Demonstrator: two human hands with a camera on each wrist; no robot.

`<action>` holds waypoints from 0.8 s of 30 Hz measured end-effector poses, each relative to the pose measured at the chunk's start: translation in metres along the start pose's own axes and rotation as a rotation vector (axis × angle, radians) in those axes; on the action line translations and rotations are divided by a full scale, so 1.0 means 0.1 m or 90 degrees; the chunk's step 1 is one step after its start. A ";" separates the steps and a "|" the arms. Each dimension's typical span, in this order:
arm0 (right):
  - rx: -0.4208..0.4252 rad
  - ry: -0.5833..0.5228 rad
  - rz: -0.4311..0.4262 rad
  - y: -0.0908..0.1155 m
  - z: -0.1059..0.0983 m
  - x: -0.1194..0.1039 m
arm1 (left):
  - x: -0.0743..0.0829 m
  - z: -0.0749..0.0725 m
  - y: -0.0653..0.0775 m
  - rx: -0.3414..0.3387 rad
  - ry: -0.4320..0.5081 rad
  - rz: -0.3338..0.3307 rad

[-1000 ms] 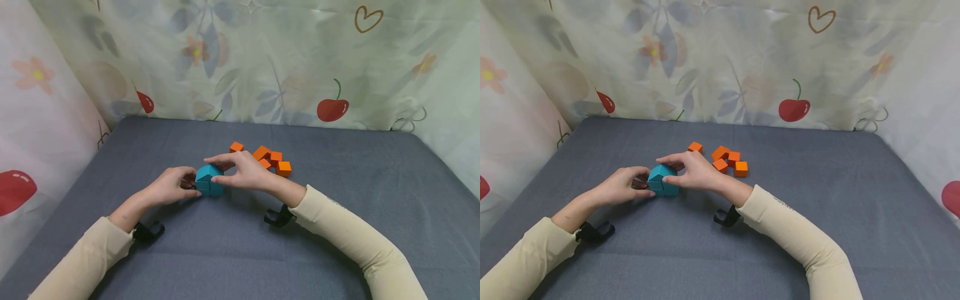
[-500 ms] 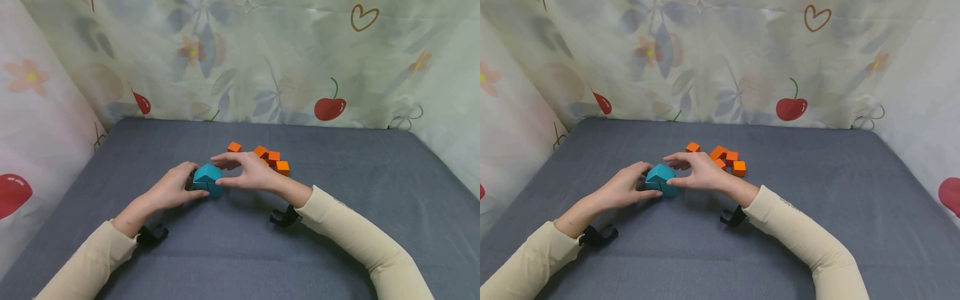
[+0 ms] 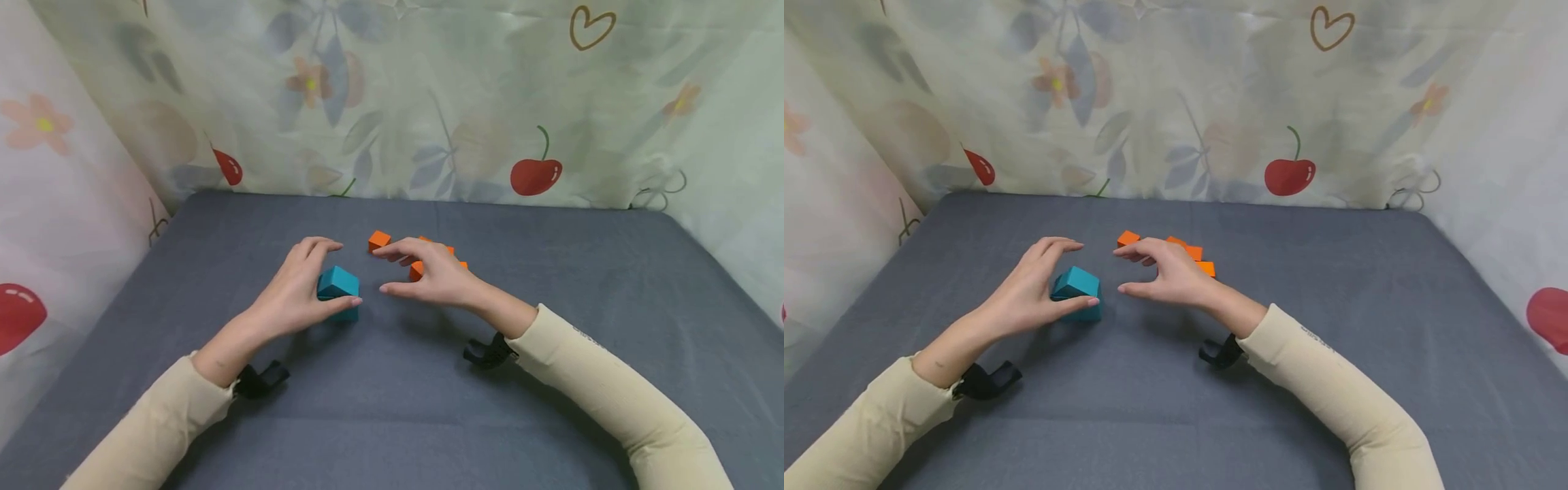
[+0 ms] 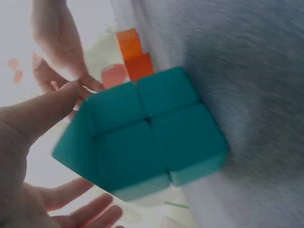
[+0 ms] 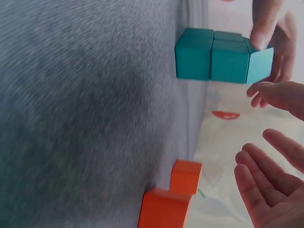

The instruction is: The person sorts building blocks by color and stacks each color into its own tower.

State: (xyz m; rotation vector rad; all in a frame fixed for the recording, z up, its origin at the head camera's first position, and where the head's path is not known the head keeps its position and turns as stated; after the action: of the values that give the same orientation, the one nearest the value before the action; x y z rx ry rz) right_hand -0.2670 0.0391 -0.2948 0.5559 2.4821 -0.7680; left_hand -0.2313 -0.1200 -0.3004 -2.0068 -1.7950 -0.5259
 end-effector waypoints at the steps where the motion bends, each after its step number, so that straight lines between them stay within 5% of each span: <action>1: 0.000 0.006 0.005 0.02 -0.02 0.01 | 0.02 0.00 0.00 -0.002 -0.003 0.001; 11: -0.002 0.052 0.058 0.18 -0.15 0.13 | 0.25 0.05 0.00 -0.002 -0.003 0.005; 24: 0.013 0.075 0.087 0.33 -0.22 0.27 | 0.56 0.10 -0.05 0.077 0.051 0.010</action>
State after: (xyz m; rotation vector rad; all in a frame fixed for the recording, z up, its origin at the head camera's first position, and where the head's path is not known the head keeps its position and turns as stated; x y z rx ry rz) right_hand -0.2788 0.0838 -0.3071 0.7899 2.5130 -0.7278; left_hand -0.2302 -0.0667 -0.2795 -1.8901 -1.7203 -0.4743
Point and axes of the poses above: each hand's wrist, its own y-axis away from the middle knuckle, its own z-axis out of the palm, x = y × z, the point moved 8 cm from there along -y, towards the middle knuckle, and after that the axes turned 14 degrees about -z, right-handed, at the moved point
